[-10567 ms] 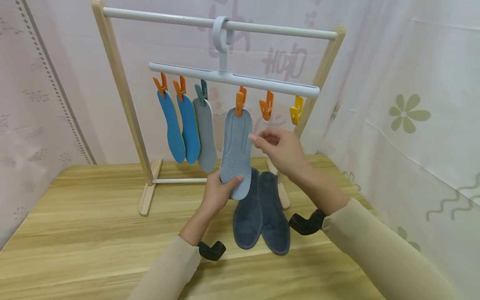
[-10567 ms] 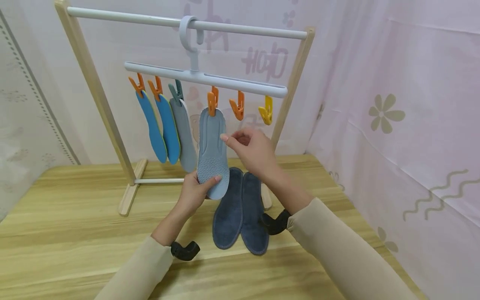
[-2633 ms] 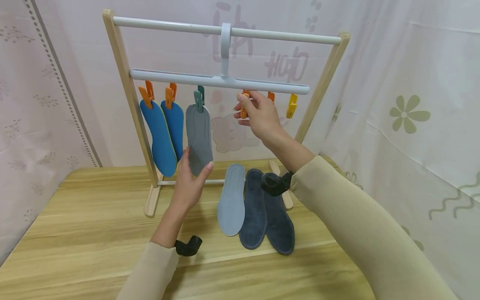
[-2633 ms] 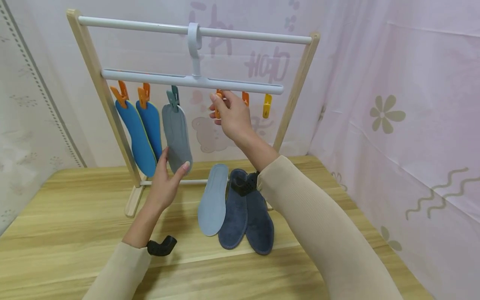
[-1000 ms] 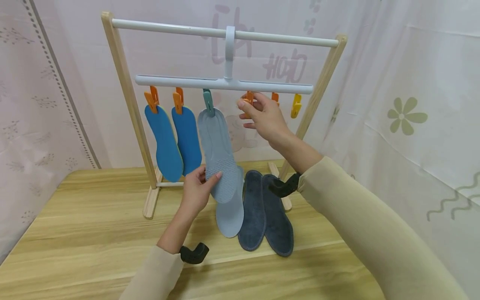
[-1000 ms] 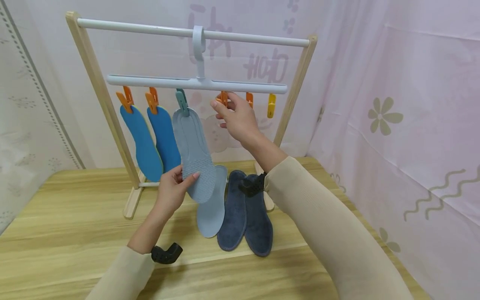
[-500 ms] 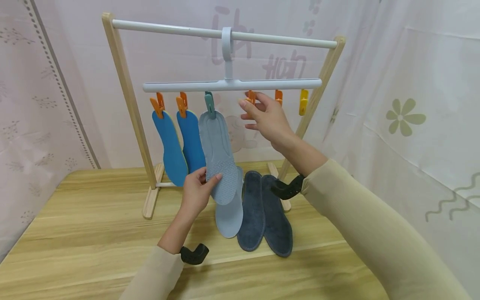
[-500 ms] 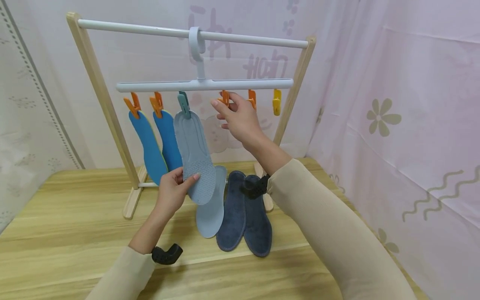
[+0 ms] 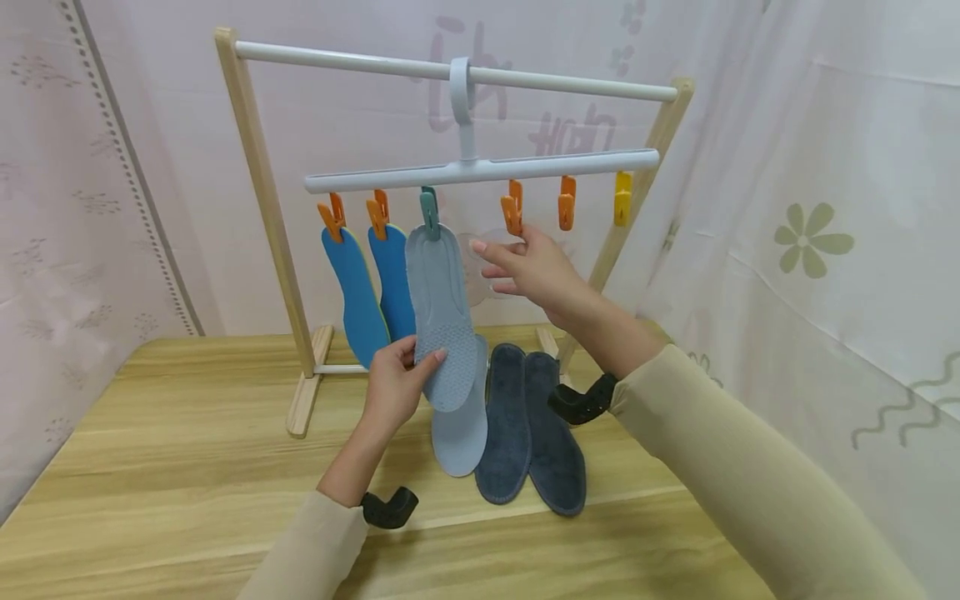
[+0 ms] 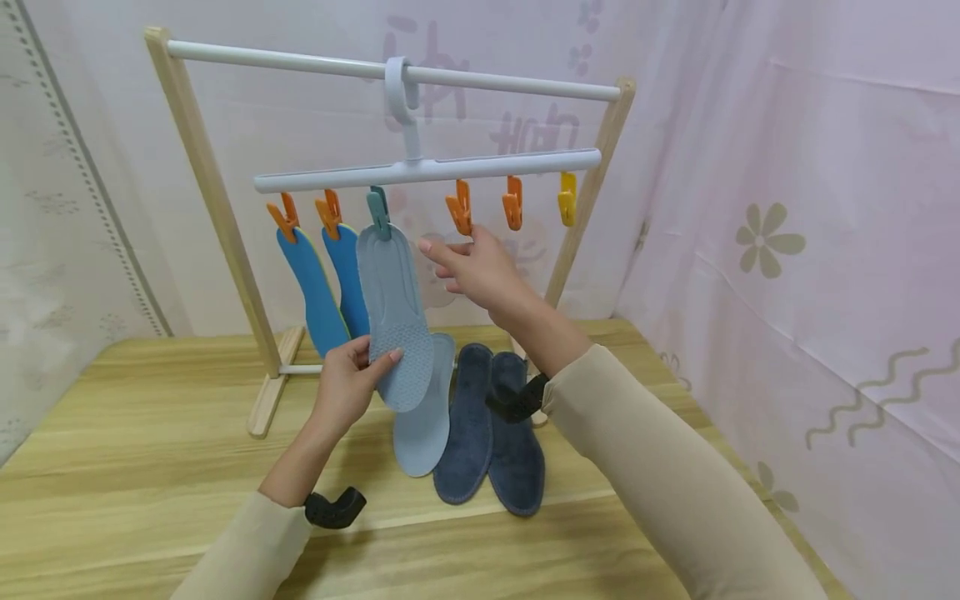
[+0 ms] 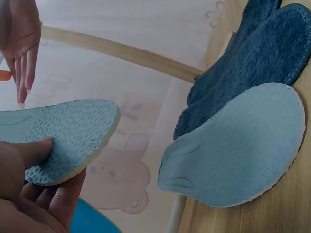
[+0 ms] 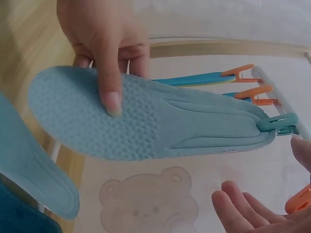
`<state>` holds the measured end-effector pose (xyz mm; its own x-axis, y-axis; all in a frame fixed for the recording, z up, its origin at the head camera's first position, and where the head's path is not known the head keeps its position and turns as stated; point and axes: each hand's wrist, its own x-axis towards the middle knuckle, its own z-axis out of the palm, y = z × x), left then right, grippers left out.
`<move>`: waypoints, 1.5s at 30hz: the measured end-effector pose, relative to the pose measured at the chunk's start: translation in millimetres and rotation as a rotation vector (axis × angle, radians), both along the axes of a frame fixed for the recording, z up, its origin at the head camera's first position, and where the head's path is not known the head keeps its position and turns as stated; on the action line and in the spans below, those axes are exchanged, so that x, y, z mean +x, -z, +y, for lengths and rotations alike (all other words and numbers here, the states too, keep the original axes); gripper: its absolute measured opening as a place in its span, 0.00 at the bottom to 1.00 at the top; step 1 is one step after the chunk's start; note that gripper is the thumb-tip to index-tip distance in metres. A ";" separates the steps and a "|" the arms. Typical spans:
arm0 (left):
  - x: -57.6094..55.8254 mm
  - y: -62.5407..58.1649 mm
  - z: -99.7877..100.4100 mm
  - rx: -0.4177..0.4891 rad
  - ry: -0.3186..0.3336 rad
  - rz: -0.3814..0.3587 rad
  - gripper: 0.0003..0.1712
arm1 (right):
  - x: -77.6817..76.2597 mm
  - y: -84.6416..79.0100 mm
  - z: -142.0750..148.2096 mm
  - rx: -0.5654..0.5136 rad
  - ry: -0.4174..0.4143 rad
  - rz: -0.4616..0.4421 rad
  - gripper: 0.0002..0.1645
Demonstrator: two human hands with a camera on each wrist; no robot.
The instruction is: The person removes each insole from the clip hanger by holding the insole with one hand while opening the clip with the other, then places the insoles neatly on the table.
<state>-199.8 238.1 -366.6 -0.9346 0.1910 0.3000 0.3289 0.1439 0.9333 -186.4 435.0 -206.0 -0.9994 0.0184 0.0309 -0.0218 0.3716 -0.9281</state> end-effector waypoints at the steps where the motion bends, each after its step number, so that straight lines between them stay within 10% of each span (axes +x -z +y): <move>1: -0.4 0.1 0.0 -0.001 0.000 0.002 0.19 | 0.8 1.7 0.2 0.001 -0.007 -0.004 0.55; 14: -2.9 -1.0 -4.7 -0.017 0.005 0.020 0.19 | 8.3 -0.8 -12.2 0.400 -0.072 0.157 0.46; 24: -5.6 -0.2 -10.6 -0.027 0.011 0.012 0.20 | -9.9 -25.4 -32.7 0.498 -0.056 0.243 0.40; 45: -4.9 -2.4 -11.3 -0.044 0.014 0.003 0.19 | -46.5 -22.6 -43.1 0.272 -0.092 0.255 0.33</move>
<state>-204.7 226.9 -364.3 -0.9309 0.2175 0.2935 0.3338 0.1800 0.9253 -232.9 391.9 -183.4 -0.9561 -0.1137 0.2699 -0.2836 0.5894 -0.7564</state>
